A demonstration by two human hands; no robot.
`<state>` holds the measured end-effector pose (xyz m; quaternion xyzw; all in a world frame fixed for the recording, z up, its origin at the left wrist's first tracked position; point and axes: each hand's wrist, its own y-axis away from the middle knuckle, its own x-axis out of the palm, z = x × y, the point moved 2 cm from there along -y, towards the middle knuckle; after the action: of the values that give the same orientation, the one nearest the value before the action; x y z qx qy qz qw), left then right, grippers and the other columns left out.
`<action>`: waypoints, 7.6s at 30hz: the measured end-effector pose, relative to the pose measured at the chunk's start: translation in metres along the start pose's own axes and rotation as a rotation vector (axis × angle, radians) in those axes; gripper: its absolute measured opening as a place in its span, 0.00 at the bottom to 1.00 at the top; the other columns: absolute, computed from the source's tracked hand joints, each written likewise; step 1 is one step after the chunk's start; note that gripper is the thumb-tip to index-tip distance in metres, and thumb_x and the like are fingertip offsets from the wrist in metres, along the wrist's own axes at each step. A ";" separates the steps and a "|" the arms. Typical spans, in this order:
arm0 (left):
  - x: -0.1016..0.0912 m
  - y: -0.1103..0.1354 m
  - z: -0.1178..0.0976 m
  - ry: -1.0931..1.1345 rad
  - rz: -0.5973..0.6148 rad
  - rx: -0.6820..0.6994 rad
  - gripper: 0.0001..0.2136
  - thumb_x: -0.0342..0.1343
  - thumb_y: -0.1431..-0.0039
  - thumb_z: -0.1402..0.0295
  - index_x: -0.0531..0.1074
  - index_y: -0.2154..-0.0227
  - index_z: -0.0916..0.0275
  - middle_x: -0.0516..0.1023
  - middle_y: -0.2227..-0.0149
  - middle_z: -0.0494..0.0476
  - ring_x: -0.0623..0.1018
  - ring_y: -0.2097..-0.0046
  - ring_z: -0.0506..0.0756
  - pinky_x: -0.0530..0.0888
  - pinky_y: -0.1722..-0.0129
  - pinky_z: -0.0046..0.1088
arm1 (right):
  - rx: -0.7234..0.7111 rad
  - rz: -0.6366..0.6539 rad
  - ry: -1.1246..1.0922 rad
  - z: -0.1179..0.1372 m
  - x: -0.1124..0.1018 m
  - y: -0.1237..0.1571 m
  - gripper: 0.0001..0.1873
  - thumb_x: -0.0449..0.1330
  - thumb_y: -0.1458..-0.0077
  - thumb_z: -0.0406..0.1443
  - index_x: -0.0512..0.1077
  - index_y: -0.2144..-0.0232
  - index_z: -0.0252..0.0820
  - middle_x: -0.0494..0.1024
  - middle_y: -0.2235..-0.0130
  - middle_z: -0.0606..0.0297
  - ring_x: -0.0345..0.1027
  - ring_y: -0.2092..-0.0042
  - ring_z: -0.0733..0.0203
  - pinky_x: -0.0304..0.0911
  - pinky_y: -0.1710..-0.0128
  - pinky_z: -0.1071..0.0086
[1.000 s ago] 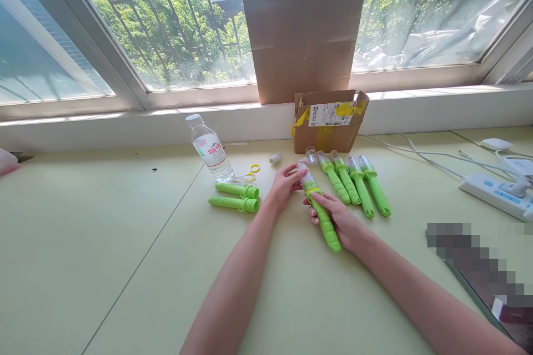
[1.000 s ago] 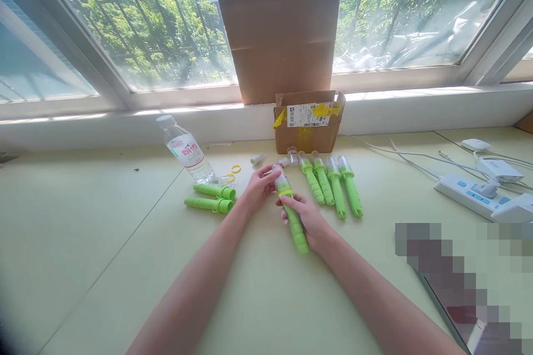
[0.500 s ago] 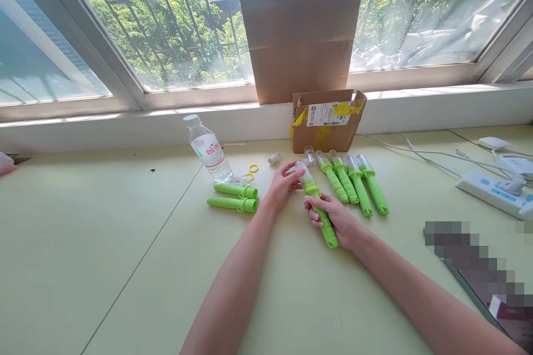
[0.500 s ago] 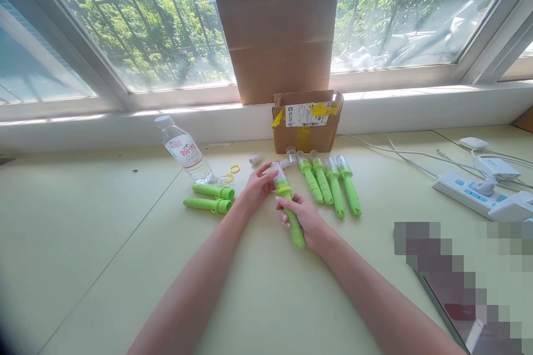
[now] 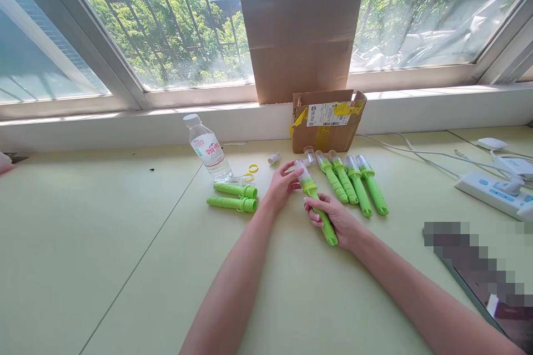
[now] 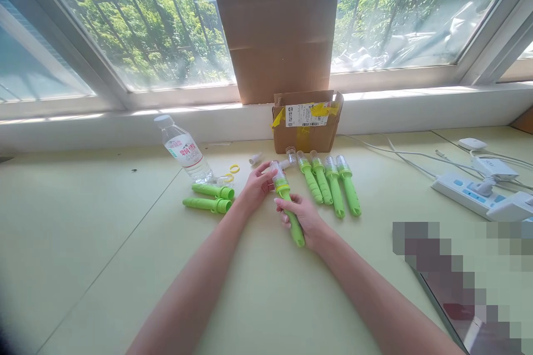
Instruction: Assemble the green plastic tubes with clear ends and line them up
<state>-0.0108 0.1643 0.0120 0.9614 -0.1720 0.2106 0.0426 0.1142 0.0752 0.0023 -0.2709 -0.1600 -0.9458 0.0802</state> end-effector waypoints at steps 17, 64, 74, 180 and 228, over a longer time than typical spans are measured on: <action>-0.002 -0.001 0.000 0.044 -0.016 0.007 0.25 0.67 0.57 0.64 0.67 0.55 0.63 0.76 0.65 0.56 0.76 0.70 0.50 0.73 0.70 0.26 | 0.086 0.065 -0.037 0.003 0.002 0.004 0.16 0.56 0.43 0.47 0.70 0.63 0.41 0.70 0.73 0.67 0.55 0.81 0.73 0.52 0.86 0.79; -0.003 -0.001 -0.002 0.086 -0.055 0.021 0.24 0.67 0.57 0.63 0.67 0.56 0.60 0.75 0.67 0.52 0.75 0.71 0.48 0.72 0.72 0.25 | 0.075 0.025 -0.041 0.003 0.001 0.004 0.13 0.60 0.46 0.44 0.72 0.69 0.39 0.71 0.73 0.65 0.64 0.75 0.68 0.62 0.76 0.74; -0.003 -0.001 -0.001 0.081 -0.059 0.016 0.24 0.67 0.57 0.63 0.67 0.56 0.60 0.76 0.66 0.53 0.76 0.69 0.50 0.72 0.70 0.26 | -0.027 -0.031 0.014 0.000 0.002 0.002 0.13 0.67 0.52 0.40 0.67 0.71 0.41 0.71 0.71 0.68 0.61 0.77 0.71 0.57 0.80 0.76; -0.001 0.001 -0.008 0.536 -0.211 -0.017 0.22 0.62 0.53 0.51 0.58 0.81 0.61 0.62 0.85 0.44 0.67 0.81 0.45 0.70 0.73 0.26 | -0.554 -0.466 1.933 -0.003 0.019 0.015 0.16 0.46 0.36 0.38 0.68 0.52 0.42 0.75 0.67 0.58 0.68 0.68 0.57 0.42 0.76 0.67; 0.006 0.007 -0.023 0.532 -0.071 -0.015 0.28 0.59 0.53 0.46 0.52 0.88 0.62 0.54 0.90 0.45 0.60 0.86 0.45 0.60 0.84 0.24 | -0.204 -0.042 1.003 0.004 0.024 0.014 0.17 0.46 0.39 0.46 0.57 0.75 0.43 0.56 0.80 0.74 0.46 0.79 0.68 0.43 0.78 0.72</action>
<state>-0.0168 0.1596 0.0356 0.8773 -0.1223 0.4530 0.1008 0.0990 0.0618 0.0220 0.2132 -0.0141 -0.9717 0.1012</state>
